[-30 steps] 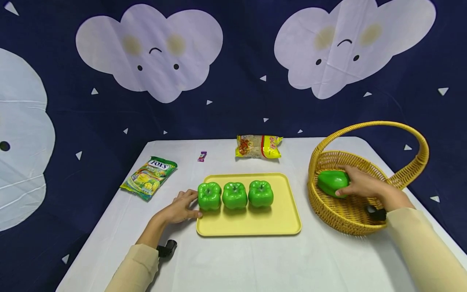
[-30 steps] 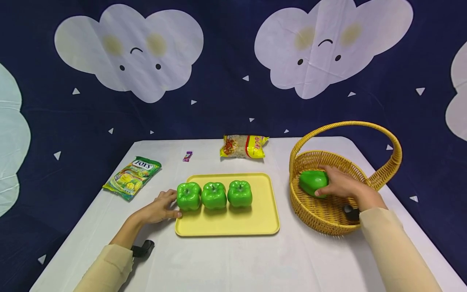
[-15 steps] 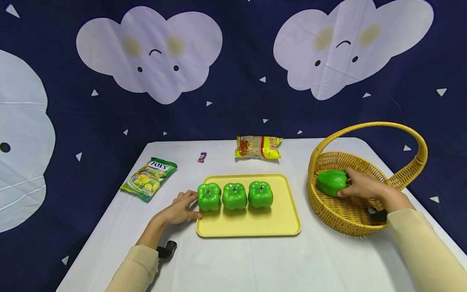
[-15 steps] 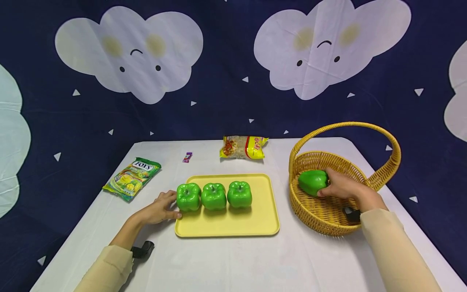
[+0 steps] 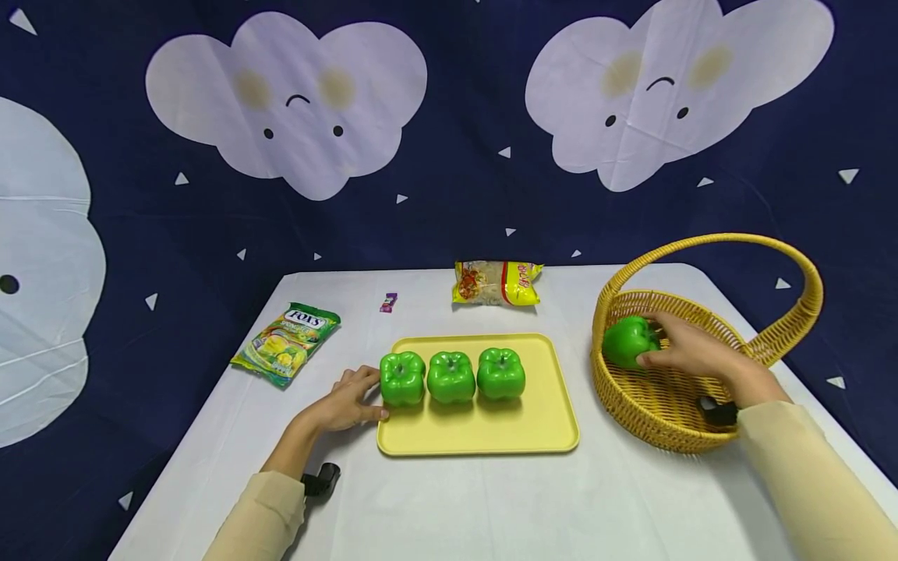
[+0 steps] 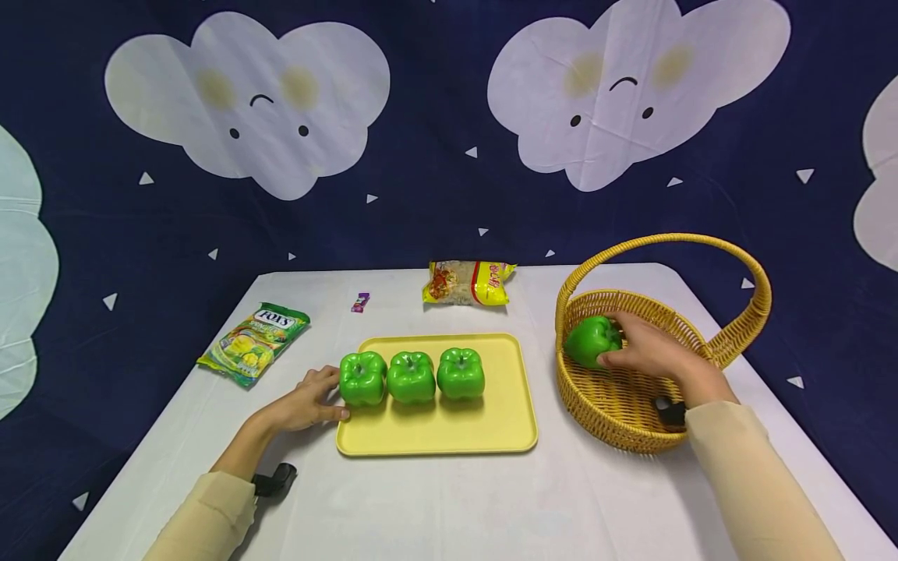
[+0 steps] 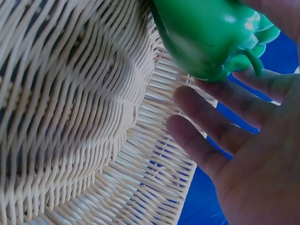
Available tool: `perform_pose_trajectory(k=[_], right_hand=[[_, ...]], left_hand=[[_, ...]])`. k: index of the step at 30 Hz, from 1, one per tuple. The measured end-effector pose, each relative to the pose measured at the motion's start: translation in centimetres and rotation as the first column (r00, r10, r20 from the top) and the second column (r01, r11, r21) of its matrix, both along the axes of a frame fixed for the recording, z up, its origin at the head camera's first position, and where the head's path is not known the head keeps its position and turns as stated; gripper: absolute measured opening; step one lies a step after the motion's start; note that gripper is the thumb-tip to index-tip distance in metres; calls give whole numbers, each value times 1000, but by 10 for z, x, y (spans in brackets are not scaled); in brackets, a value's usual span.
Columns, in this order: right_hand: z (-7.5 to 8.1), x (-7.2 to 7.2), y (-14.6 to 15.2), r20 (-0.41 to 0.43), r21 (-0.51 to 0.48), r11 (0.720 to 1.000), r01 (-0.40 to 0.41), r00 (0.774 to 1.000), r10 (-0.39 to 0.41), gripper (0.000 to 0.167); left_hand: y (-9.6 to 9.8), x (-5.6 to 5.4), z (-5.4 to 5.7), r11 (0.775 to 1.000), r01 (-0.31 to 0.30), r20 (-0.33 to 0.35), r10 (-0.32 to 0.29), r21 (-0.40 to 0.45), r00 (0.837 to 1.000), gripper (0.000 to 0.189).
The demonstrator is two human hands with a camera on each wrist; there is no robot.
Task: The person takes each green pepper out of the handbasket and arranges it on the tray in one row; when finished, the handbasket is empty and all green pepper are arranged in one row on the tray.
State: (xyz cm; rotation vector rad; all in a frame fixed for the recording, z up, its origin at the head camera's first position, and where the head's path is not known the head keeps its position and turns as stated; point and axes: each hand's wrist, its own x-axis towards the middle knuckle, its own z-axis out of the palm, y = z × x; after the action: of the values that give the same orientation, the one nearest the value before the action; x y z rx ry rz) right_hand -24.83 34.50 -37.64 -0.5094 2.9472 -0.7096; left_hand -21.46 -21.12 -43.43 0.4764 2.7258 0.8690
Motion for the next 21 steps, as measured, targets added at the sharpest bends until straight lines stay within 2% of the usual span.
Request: perform_pose_trajectory(k=[11, 21], right_hand=[[2, 1, -9, -47, 40, 999, 24, 999, -23, 80], [2, 1, -15, -57, 23, 999, 26, 998, -25, 77]], left_hand=[[1, 1, 1, 1000, -3, 1, 3, 3, 1000, 70], [0, 1, 0, 1000, 11, -13, -11, 5, 1000, 70]])
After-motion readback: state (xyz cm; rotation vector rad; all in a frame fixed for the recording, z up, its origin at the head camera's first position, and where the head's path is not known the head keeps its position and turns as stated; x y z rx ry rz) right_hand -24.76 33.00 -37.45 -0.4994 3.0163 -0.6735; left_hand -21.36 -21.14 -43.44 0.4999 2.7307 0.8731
